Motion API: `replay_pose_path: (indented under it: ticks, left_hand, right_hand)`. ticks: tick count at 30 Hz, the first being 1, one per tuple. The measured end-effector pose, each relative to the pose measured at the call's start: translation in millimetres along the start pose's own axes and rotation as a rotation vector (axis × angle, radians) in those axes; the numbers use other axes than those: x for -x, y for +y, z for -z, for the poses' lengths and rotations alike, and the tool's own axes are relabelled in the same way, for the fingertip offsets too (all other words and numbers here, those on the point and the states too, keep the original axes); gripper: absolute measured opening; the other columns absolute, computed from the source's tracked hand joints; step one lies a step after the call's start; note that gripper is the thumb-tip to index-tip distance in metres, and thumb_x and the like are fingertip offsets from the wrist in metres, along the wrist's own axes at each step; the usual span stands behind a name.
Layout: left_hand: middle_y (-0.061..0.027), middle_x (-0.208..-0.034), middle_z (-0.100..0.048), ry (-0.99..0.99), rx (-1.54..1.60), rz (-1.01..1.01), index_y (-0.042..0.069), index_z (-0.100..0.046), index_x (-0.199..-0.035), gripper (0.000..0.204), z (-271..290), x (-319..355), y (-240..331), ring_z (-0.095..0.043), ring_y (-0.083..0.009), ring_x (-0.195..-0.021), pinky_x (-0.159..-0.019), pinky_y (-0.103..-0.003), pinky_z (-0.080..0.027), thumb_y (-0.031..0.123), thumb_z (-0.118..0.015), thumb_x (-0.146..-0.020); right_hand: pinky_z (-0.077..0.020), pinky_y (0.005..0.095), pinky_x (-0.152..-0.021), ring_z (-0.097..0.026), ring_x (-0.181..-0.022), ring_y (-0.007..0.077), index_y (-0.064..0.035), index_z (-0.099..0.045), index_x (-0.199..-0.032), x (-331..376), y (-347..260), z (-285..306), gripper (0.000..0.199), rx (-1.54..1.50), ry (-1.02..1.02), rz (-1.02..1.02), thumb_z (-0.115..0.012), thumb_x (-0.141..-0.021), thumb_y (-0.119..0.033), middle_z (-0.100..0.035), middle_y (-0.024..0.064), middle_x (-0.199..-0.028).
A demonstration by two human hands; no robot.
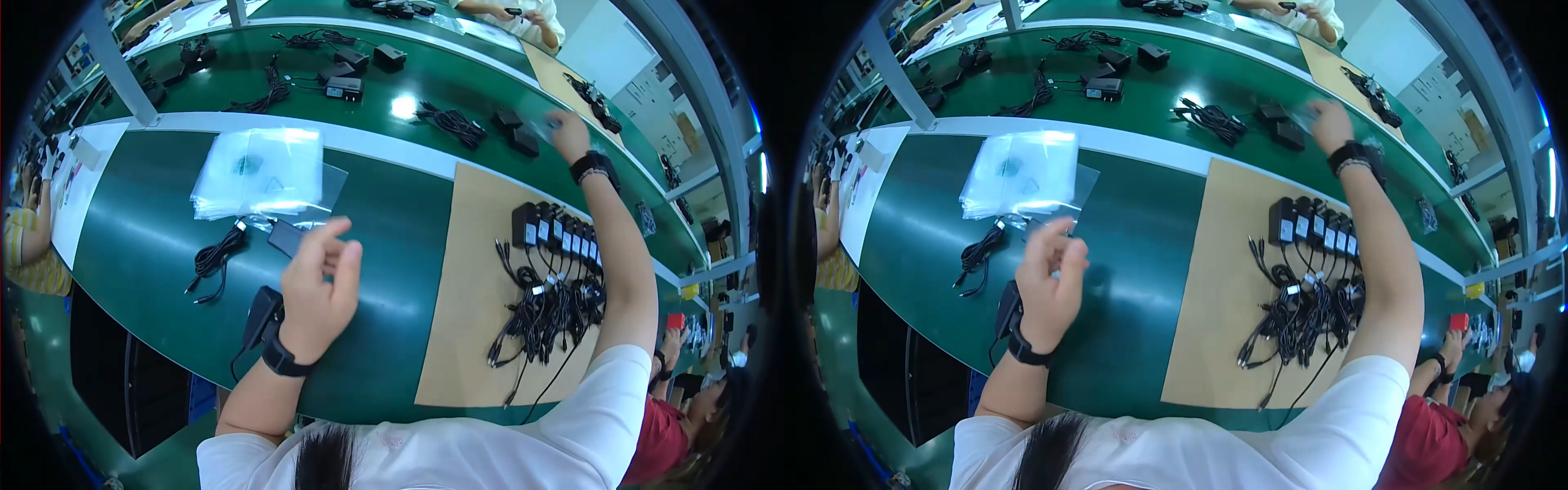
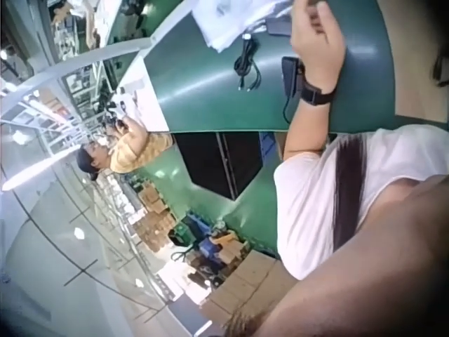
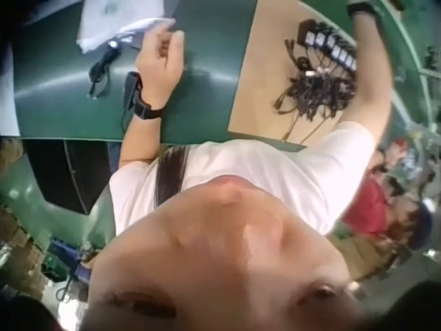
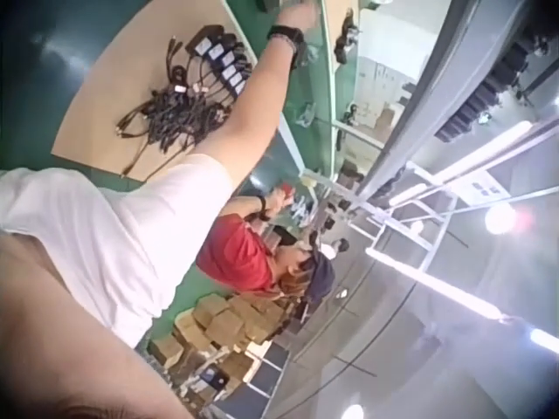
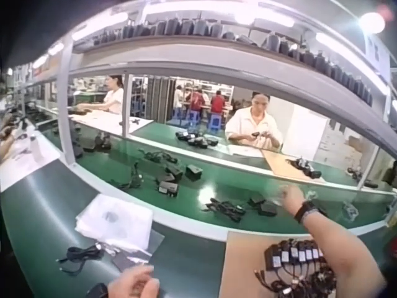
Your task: Packaging power adapters into plastic bags at an assembly station.
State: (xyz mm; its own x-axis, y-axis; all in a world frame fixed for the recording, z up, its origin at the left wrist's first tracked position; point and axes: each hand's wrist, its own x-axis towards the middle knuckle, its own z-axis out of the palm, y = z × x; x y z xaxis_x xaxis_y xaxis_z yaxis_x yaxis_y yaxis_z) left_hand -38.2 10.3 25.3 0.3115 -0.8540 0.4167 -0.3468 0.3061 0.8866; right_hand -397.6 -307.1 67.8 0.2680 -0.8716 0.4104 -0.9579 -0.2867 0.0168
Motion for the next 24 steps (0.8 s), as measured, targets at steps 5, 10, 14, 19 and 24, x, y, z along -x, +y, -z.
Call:
replay_pose_path:
  ticks: [5,10,14,19,24]
  left_hand:
    - [-0.0101,-0.069,-0.058,0.027,-0.271,-0.245,0.001,-0.059,-0.086,0.011,3,-6,-7,-0.057,-0.0228,-0.056,-0.050,-0.029,-0.044,-0.001,-0.063,-0.075]
    - [-0.0109,-0.070,-0.058,0.040,-0.335,-0.207,0.001,-0.058,-0.082,0.009,7,-7,-18,-0.057,-0.0262,-0.059,-0.052,-0.032,-0.045,-0.001,-0.063,-0.074]
    - [-0.0107,-0.069,-0.057,-0.016,-0.372,-0.321,0.002,-0.058,-0.080,0.009,-4,-15,-18,-0.056,-0.0281,-0.061,-0.054,-0.034,-0.044,0.000,-0.063,-0.072]
    - [-0.0100,-0.068,-0.056,0.058,-0.540,-0.338,0.003,-0.058,-0.078,0.008,7,-11,-35,-0.055,-0.0273,-0.062,-0.055,-0.035,-0.045,0.001,-0.063,-0.072]
    - [-0.0095,-0.068,-0.055,0.121,-0.544,-0.387,0.004,-0.058,-0.077,0.006,8,-12,-34,-0.055,-0.0265,-0.062,-0.054,-0.035,-0.045,0.003,-0.063,-0.073]
  right_hand:
    - [-0.0410,0.0410,-0.093,-0.053,-0.103,0.0367,-0.0097,-0.060,-0.111,7,100,-59,0.037,0.317,-0.425,-0.203,-0.061,-0.075,-0.020,-0.051,0.0200,-0.120]
    - [-0.0427,0.0414,-0.092,-0.055,-0.104,0.0338,-0.0091,-0.058,-0.114,-2,54,-71,0.047,0.276,-0.634,-0.087,-0.067,-0.072,-0.029,-0.058,0.0190,-0.112]
    - [-0.0514,0.0416,-0.067,-0.063,-0.079,0.0329,-0.0102,-0.052,-0.118,-20,-8,-65,0.045,-0.007,-0.096,0.141,-0.060,-0.081,-0.035,-0.063,0.0177,-0.093]
    - [-0.0513,0.0312,-0.044,-0.060,-0.058,0.0242,-0.0109,-0.045,-0.126,-33,-112,-72,0.062,-0.326,-0.678,-0.510,-0.040,-0.086,-0.058,-0.060,0.0134,-0.085]
    - [-0.0442,0.0403,-0.086,-0.057,-0.096,0.0359,-0.0030,-0.063,-0.100,-39,-60,-151,0.036,0.047,-0.478,-0.304,-0.047,-0.084,-0.032,-0.058,0.0218,-0.108]
